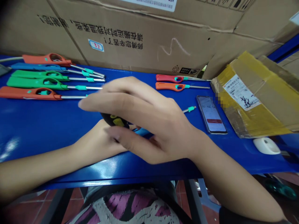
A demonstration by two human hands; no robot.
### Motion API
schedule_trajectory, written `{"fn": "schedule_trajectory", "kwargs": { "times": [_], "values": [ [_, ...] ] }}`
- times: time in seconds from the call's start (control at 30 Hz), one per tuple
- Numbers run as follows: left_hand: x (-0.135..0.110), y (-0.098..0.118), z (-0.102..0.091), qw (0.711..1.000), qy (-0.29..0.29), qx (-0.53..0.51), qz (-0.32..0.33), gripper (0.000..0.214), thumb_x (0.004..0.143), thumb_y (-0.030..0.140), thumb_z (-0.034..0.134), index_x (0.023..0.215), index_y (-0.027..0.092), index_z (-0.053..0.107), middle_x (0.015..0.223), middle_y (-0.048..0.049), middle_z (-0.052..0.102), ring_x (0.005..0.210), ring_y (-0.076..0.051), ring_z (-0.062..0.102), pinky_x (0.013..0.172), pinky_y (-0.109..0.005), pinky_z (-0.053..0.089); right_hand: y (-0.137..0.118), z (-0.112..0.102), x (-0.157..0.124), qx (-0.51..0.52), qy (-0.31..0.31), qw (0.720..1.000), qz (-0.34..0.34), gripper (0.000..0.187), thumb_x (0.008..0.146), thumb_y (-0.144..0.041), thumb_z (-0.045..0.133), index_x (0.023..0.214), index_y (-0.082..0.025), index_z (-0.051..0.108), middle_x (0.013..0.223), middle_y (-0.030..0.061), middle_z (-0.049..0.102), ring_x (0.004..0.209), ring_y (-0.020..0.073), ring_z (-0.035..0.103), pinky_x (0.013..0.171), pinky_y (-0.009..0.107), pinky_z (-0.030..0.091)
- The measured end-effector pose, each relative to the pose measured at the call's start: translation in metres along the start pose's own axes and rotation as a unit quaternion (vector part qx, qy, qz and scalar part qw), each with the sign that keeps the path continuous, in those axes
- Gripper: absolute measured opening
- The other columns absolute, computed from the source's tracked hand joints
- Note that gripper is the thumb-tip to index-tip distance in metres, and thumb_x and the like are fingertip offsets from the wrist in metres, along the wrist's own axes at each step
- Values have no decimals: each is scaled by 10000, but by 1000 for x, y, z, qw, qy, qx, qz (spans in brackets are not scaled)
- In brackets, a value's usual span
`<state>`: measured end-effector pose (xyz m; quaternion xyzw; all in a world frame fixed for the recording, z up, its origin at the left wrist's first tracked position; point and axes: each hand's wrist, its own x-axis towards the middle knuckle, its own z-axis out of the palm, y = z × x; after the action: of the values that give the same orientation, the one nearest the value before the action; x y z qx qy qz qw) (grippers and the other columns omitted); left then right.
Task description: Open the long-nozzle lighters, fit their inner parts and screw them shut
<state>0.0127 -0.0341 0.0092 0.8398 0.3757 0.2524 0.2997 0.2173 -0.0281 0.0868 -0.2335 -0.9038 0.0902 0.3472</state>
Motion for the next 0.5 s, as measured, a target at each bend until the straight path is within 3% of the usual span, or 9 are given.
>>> {"fn": "schedule_trajectory", "kwargs": {
  "times": [0.1,0.23,0.3,0.4,0.5],
  "values": [
    [0,1,0,1000,0,26,-6,206,852,311,722,1035,218,738,931,-50,634,909,-242,634,815,-394,547,0,-2,0,26,-16,999,9,366,1002,-180,515,1356,-221,600,1321,19,676,1186,197,652,1048,379,554],
    [0,3,-2,999,-18,28,-14,163,859,312,705,980,206,735,896,-37,632,889,-219,631,819,-365,555,0,-4,4,-35,-2,999,10,302,912,-384,700,1191,-269,703,997,27,740,946,214,701,871,357,617],
    [1,3,-2,999,-14,29,-12,137,861,322,706,939,213,734,864,-27,633,865,-212,629,799,-356,558,2,-3,3,-29,1,1000,6,349,921,-420,681,1234,-266,685,1087,50,736,1006,238,699,875,376,616],
    [0,2,-1,999,2,32,-5,156,853,326,721,959,214,739,863,-31,640,857,-218,632,785,-366,555,3,-2,0,13,-5,1000,15,386,992,-263,570,1376,-232,596,1332,64,677,1125,241,687,927,379,605],
    [0,2,0,1000,9,24,-7,173,839,303,732,980,203,743,875,-39,640,862,-222,633,776,-364,550,3,-3,2,13,-3,1000,-2,347,966,-191,592,1307,-219,646,1227,29,734,964,203,726,898,348,616]
  ]
}}
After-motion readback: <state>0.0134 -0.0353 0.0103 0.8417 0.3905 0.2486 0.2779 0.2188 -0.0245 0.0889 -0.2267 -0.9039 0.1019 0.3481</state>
